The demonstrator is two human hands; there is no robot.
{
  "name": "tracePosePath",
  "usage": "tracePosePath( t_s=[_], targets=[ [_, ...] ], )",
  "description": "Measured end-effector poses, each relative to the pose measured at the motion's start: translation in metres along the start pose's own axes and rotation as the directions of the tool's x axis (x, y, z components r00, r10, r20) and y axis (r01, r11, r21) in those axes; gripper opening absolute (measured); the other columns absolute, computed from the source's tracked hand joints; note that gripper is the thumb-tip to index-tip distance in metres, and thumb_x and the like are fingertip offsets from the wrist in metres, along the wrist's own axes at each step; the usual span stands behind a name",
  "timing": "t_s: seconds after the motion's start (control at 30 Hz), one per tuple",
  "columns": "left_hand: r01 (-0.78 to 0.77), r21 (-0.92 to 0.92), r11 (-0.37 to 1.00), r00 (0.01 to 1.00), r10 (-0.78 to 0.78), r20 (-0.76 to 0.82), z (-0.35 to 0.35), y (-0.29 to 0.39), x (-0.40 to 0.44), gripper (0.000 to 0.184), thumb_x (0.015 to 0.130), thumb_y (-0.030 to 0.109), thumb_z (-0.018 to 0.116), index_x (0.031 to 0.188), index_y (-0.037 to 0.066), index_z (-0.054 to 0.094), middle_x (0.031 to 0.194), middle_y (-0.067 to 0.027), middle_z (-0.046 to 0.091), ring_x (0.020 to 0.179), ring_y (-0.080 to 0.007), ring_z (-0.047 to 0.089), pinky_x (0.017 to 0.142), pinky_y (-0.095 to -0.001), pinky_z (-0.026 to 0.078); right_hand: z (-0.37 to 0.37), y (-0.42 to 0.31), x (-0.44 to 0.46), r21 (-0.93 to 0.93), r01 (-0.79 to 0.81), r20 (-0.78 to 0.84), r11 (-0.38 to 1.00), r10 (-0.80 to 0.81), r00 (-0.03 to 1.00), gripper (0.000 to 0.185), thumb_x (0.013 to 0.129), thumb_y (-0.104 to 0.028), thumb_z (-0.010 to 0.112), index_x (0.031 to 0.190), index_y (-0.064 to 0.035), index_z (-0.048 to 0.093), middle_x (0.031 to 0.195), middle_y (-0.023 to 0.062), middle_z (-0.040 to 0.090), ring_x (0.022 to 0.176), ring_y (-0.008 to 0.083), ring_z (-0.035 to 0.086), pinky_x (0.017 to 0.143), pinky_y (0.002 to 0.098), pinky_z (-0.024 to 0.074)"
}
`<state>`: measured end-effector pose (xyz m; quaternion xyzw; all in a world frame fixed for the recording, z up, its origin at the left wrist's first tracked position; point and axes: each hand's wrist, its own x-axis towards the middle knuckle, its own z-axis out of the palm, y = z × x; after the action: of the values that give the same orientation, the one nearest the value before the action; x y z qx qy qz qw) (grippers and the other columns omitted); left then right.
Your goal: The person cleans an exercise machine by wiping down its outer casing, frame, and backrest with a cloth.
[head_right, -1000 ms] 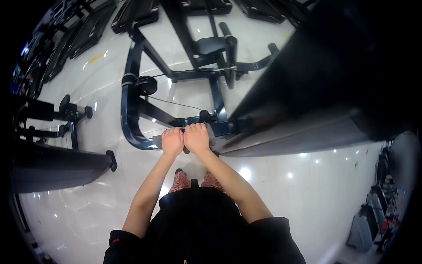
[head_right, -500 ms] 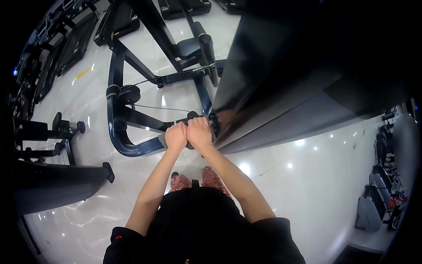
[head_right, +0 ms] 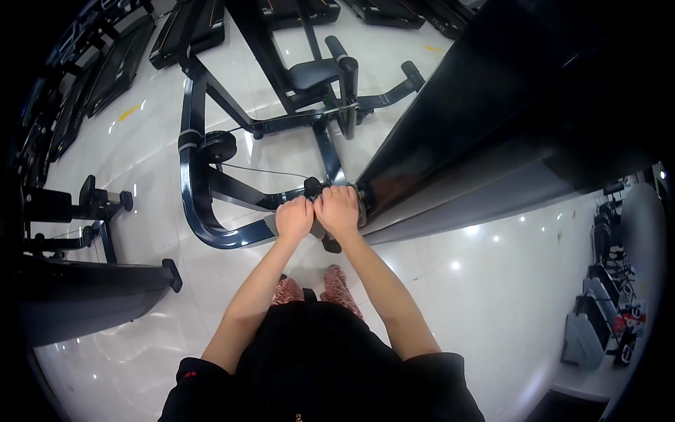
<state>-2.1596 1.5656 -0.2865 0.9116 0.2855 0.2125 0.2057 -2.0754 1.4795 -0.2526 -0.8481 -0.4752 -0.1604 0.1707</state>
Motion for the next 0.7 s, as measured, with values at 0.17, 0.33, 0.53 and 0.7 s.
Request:
tracePosePath(
  t_s=[0.17, 0.33, 0.53, 0.7],
  targets=[
    [-0.032, -0.025, 0.999, 0.999, 0.033, 0.036, -0.007, -0.014, -0.005, 0.026, 0.084, 0.027, 0.047, 0.073, 0.006, 0.057, 0.069, -0.0103, 0.061, 0.066, -0.0284, 0.059, 0.065, -0.0409, 0.043, 0.004, -0.005, -0.001, -0.046, -0.031, -0.032, 0.998, 0.029, 0.999, 0.02, 0.073, -0.025, 0.057, 0.071, -0.0054, 0.057, 0.076, 0.0087, 0.057, 0.079, 0.0247, 0.052, 0.078, 0.037, 0.0379],
    [-0.08, -0.007, 0.997, 0.994, 0.081, 0.07, -0.015, -0.032, -0.011, 0.025, 0.083, 0.028, 0.048, 0.075, 0.006, 0.056, 0.071, -0.0104, 0.061, 0.069, -0.0283, 0.059, 0.066, -0.0413, 0.043, 0.007, -0.018, -0.002, -0.082, -0.071, -0.073, 0.994, 0.065, 0.995, 0.021, 0.072, -0.026, 0.057, 0.07, -0.005, 0.058, 0.076, 0.0091, 0.058, 0.079, 0.0251, 0.052, 0.08, 0.0368, 0.038],
    [-0.084, 0.003, 0.996, 0.99, 0.083, 0.111, -0.027, -0.066, -0.025, 0.024, 0.083, 0.029, 0.048, 0.077, 0.006, 0.056, 0.076, -0.0115, 0.061, 0.074, -0.0293, 0.059, 0.069, -0.0428, 0.042, 0.02, -0.051, -0.001, -0.097, -0.093, -0.061, 0.991, 0.087, 0.994, 0.023, 0.073, -0.026, 0.056, 0.067, -0.0044, 0.06, 0.071, 0.0096, 0.058, 0.075, 0.0259, 0.053, 0.079, 0.0376, 0.038],
    [-0.046, -0.014, 0.999, 0.995, 0.047, 0.093, -0.036, -0.101, -0.037, 0.025, 0.082, 0.028, 0.048, 0.077, 0.005, 0.056, 0.078, -0.0125, 0.061, 0.075, -0.0301, 0.058, 0.07, -0.0428, 0.042, 0.038, -0.085, -0.001, -0.096, -0.061, -0.04, 0.994, 0.057, 0.998, 0.022, 0.073, -0.025, 0.055, 0.064, -0.0053, 0.061, 0.068, 0.0088, 0.058, 0.071, 0.025, 0.054, 0.078, 0.0378, 0.0386]
  ],
)
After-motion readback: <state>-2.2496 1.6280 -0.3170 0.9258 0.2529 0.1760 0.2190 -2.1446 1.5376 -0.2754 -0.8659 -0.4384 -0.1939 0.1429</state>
